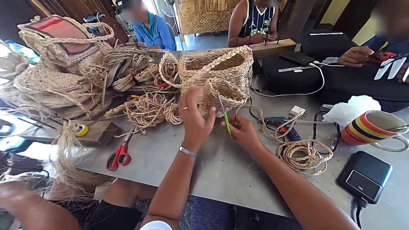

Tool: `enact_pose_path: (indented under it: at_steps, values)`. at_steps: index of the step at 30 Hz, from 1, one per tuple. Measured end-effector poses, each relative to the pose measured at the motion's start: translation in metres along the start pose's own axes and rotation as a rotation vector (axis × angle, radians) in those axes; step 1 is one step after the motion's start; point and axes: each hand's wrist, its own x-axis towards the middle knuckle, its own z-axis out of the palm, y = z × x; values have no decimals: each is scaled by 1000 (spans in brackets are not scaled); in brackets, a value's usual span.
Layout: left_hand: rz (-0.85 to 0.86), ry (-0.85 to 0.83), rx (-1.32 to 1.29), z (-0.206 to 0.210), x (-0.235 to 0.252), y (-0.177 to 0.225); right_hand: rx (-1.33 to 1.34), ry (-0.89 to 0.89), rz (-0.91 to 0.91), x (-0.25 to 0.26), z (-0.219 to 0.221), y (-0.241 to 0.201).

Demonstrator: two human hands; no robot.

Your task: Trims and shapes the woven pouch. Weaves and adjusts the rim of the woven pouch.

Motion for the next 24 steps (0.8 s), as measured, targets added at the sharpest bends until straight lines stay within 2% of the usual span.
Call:
enact_pose_path:
  at_steps: [2, 4, 9, 11, 13, 15, 18, 21, 24]
  values:
    - [-80, -117, 77, -3, 3, -9, -102, 0, -40, -1, 2, 1]
    - [-149, -203, 34, -2, 1, -13, -219, -9, -111, -2, 1, 3]
    - [-356, -289, -104, -2, -4, -13, -339, -22, -298, -3, -3, 5]
    - [-315, -226, -161, 1, -6, -17, -347, 14, -450, -2, -7, 7]
    - [-198, -139, -202, 4, -3, -24, -342, 118, -551, -1, -10, 7]
    - [-120, -47, -232, 8, 0, -28, -314, 277, -493, 2, -14, 6]
    - [-36, 32, -203, 9, 0, -27, -324, 401, -224, 6, -32, 6]
    - [28, 68, -149, 11, -3, -25, -395, 337, 28, 12, -51, 9]
    - [63, 96, -147, 11, -4, -23, -522, 135, 177, 14, -58, 7]
